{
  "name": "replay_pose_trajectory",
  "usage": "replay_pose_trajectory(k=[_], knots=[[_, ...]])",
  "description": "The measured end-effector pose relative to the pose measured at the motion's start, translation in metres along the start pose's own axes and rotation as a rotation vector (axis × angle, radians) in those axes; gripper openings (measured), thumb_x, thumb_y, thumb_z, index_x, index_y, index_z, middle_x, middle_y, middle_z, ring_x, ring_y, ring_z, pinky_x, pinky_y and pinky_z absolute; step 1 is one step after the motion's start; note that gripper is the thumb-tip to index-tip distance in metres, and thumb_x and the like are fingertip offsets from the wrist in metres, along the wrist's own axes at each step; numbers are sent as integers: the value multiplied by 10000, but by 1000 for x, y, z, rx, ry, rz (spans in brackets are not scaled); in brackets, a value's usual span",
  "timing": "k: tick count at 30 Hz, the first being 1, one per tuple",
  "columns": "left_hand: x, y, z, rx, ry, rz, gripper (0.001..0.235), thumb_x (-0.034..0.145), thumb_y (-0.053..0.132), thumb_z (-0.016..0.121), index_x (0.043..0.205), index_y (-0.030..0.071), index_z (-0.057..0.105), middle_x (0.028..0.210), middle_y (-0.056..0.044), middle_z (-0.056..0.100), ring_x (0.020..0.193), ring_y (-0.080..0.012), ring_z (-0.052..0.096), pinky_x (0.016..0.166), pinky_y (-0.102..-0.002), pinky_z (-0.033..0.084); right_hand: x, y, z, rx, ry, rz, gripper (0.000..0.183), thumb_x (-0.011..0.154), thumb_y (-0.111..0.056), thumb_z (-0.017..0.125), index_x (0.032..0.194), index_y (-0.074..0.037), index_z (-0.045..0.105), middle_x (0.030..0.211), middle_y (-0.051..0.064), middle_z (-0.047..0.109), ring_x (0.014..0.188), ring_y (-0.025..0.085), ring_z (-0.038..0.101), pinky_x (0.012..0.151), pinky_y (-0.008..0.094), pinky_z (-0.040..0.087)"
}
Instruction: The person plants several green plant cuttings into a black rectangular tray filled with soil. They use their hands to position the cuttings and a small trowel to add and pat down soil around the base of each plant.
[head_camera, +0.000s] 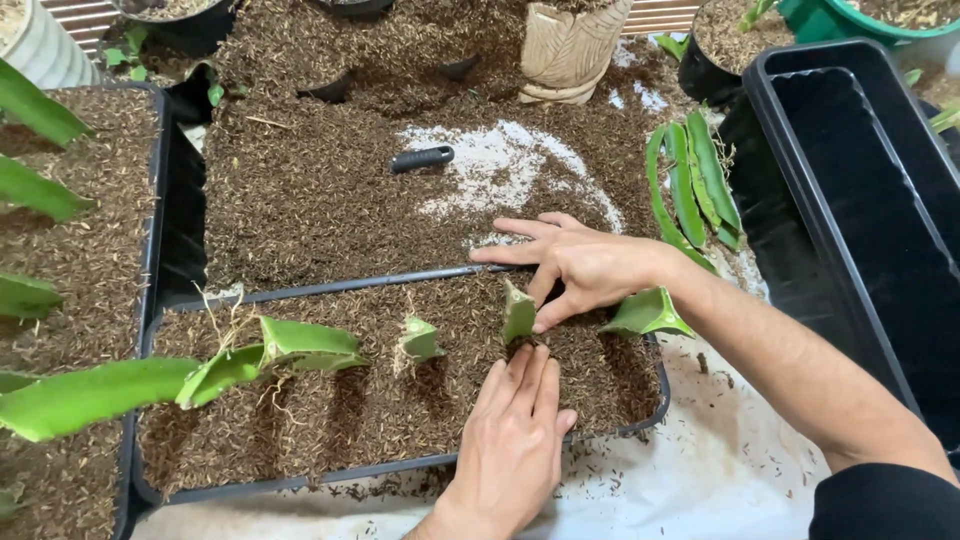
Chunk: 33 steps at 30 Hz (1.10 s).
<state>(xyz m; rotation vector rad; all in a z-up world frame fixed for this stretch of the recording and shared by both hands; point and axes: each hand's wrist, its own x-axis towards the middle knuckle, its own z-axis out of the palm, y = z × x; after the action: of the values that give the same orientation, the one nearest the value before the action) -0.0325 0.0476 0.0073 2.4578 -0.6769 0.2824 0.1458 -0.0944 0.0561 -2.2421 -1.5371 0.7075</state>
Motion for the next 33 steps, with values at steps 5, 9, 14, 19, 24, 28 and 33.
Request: replay_pose_trajectory(k=[5,9,14,19,24,28,33], knots=[[5,5,-2,5,41,2,448,891,189,513,1227,-100,448,1273,-266,475,1236,-358,416,1048,-454,295,-11,11,1,30,113,12,250,711,-396,663,871,-226,749,1452,7,272,1364,327,131,1016,611,124],[12,6,13,115,65,15,452,870,191,550,1200,-112,491,1231,-279,511,1198,-375,456,1046,-437,312,-16,21,6,29,77,100,243,706,-379,678,886,-238,762,1443,-47,295,1374,321,118,990,643,132],[13,6,13,121,63,33,422,866,175,547,1184,-100,511,1217,-273,526,1173,-375,482,1013,-442,342,-24,27,14,64,79,77,300,723,-406,646,953,-238,741,1444,-15,293,1374,327,114,1006,595,161],[19,11,-8,62,84,47,415,867,155,542,1194,-96,497,1237,-258,517,1166,-359,485,986,-448,358,-42,32,18,213,248,-18,324,697,-367,679,962,-183,711,1456,83,272,1381,336,130,1082,554,146],[4,3,-19,-211,355,-40,135,860,89,574,895,-41,575,849,-164,611,819,-267,601,815,-370,525,-45,29,20,181,213,74,193,680,-254,742,869,-211,755,1438,25,312,1371,346,127,1061,564,153],[-3,-2,-22,-99,313,-143,201,871,113,530,959,-61,575,991,-191,587,982,-302,554,943,-401,456,-27,12,0,127,259,66,188,692,-250,735,879,-227,746,1458,23,277,1382,311,118,1052,607,96],[5,-14,-19,-7,83,-173,382,851,74,515,1193,-88,465,1258,-291,463,1231,-391,409,1071,-432,288,13,1,-7,72,-18,2,318,711,-273,713,1029,-265,702,1496,2,130,1378,364,-8,1012,648,22]])
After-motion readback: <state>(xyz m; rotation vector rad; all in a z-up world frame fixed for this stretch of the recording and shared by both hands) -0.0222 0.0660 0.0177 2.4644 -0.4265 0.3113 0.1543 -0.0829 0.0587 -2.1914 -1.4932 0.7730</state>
